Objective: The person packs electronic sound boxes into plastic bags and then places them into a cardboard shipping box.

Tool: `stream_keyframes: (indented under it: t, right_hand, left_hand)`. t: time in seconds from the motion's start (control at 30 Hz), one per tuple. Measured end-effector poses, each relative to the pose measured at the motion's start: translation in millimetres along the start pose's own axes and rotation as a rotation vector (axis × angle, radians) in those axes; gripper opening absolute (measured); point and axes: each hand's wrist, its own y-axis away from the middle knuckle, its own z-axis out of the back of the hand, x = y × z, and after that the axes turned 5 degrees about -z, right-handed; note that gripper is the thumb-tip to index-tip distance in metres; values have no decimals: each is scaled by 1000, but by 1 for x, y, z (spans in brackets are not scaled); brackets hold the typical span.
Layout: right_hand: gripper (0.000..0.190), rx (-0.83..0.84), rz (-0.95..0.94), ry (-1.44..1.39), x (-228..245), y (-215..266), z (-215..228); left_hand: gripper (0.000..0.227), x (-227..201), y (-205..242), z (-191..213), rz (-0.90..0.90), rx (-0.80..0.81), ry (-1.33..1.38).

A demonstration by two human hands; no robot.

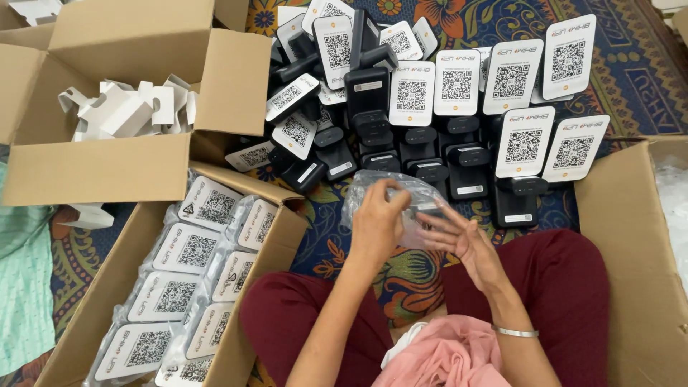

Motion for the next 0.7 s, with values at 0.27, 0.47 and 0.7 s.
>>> stream_keyframes:
  t: [0.27, 0.47, 0.7]
  right_hand:
    - [39, -466, 140, 8, -37, -35, 12]
    - [27, -205, 123, 665, -58, -111, -77]
    - [44, -65, 739, 1367, -127, -239, -125]
  left_hand:
    - [32, 34, -9, 70, 144, -377, -104]
    - [19, 51, -8, 109, 329, -769, -104]
    - [25, 67, -3, 115, 413, -853, -77]
